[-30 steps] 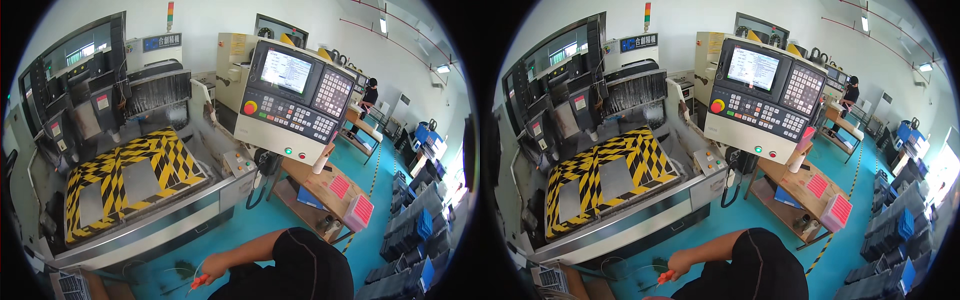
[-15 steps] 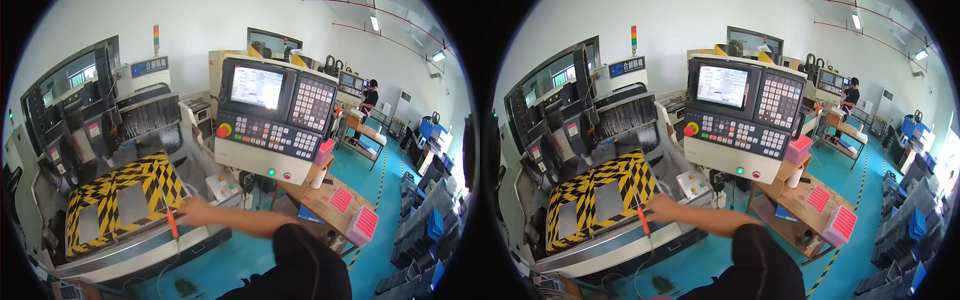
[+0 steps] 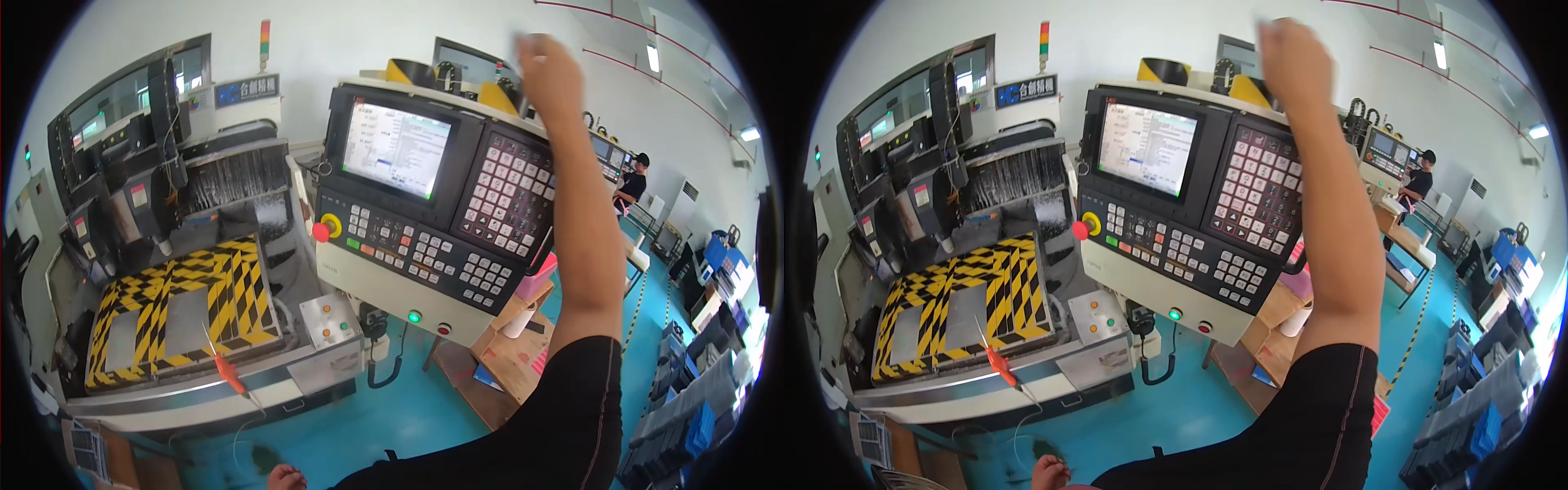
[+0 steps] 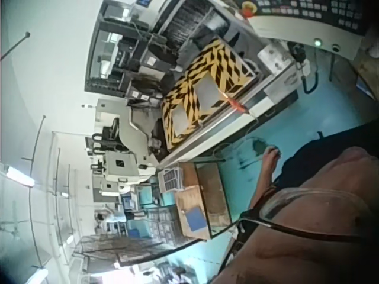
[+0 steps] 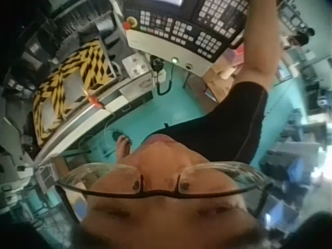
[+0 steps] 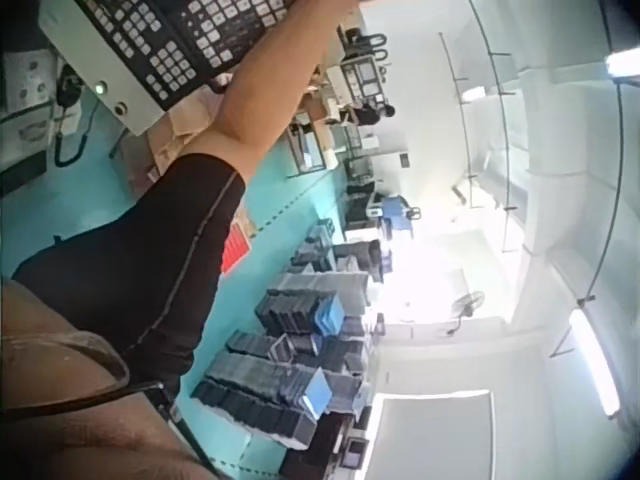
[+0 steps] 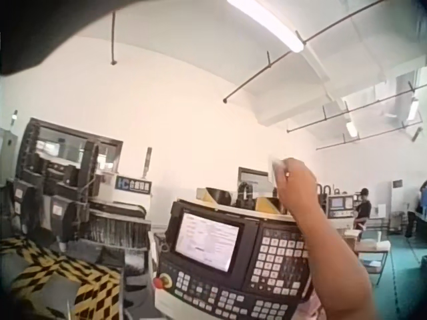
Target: The person applies hazard tape to a machine bed, cuts it with a blade, and uses an air nozzle to blow off debris. They then place small pins into a plastic case and operate the control panel.
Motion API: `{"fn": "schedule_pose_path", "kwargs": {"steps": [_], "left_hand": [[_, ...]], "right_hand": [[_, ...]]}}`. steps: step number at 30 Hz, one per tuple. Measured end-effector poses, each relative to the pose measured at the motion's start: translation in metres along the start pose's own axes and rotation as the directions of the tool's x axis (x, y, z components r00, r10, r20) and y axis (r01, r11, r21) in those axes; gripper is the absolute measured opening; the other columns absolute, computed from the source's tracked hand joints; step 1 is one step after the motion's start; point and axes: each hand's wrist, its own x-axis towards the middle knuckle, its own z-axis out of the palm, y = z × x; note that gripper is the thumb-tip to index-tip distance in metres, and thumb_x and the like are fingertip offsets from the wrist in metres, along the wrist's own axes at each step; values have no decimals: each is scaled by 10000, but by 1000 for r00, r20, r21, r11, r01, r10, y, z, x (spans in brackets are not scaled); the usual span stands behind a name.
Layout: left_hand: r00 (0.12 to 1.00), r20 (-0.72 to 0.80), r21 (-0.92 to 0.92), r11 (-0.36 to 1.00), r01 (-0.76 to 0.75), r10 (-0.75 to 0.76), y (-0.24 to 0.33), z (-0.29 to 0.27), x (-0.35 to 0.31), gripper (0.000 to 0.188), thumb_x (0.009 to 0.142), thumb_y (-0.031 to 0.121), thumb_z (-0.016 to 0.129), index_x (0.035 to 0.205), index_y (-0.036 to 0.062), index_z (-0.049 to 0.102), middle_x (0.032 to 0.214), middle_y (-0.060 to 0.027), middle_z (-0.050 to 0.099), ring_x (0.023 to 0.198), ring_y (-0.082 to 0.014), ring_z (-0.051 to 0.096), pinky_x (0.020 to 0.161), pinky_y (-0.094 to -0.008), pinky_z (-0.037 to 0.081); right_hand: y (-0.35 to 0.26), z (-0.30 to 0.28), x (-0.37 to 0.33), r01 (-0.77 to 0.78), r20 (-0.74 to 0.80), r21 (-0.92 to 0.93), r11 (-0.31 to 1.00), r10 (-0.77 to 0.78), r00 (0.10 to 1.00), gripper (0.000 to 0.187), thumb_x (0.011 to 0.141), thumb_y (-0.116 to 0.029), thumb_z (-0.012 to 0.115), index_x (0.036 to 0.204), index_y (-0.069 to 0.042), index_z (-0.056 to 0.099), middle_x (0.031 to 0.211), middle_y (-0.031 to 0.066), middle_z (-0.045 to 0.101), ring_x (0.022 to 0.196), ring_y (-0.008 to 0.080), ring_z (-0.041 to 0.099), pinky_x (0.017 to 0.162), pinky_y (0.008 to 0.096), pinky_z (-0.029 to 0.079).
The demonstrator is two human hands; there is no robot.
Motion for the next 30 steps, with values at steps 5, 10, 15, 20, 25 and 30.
{"fn": "schedule_pose_path", "kwargs": {"steps": [5,10,15,20,25,30], "left_hand": [[982,-14,-102,977,-187,186,-16,14,10,262,813,1,695,1022,66,553,859,-103,598,743,-240,610,604,-356,497],[962,61,-66,962,-263,267,44,69,36,253,851,36,686,1069,81,566,846,-59,585,727,-195,595,593,-302,470],[965,-19,-120,957,-263,262,72,79,9,277,896,20,620,1163,66,561,868,-68,617,747,-166,602,606,-284,450],[970,-57,-246,939,-242,235,75,73,-3,241,910,33,574,1145,79,553,868,-81,636,742,-178,617,607,-282,462],[996,-73,-371,926,-71,47,75,63,-2,188,900,23,528,1075,89,542,880,-100,650,745,-214,656,654,-315,538],[988,-152,-277,960,-52,9,70,69,1,184,926,37,541,1108,65,533,890,-100,654,742,-202,656,659,-308,550]], "right_hand": [[-106,-42,-225,-759,760,649,54,-80,645,194,884,5,684,1054,-10,591,899,100,691,778,170,681,701,303,568],[-187,-23,-403,-960,870,52,-276,-459,179,272,937,-1,632,1172,13,497,1108,139,671,974,187,686,837,320,593],[-233,-31,-461,-930,834,-147,-336,-548,66,298,928,10,634,1188,15,486,1105,151,673,960,197,694,834,319,593],[-247,-41,-476,-919,796,-223,-325,-604,21,339,918,21,638,1215,19,475,1101,158,674,950,202,700,821,313,596],[-252,-43,-488,-913,774,-279,-298,-632,-31,386,903,21,659,1247,-10,487,1106,143,689,935,207,710,799,321,607],[-254,-46,-496,-910,772,-284,-303,-635,-29,395,900,21,668,1248,-12,485,1092,143,692,935,209,710,798,322,607]]}}
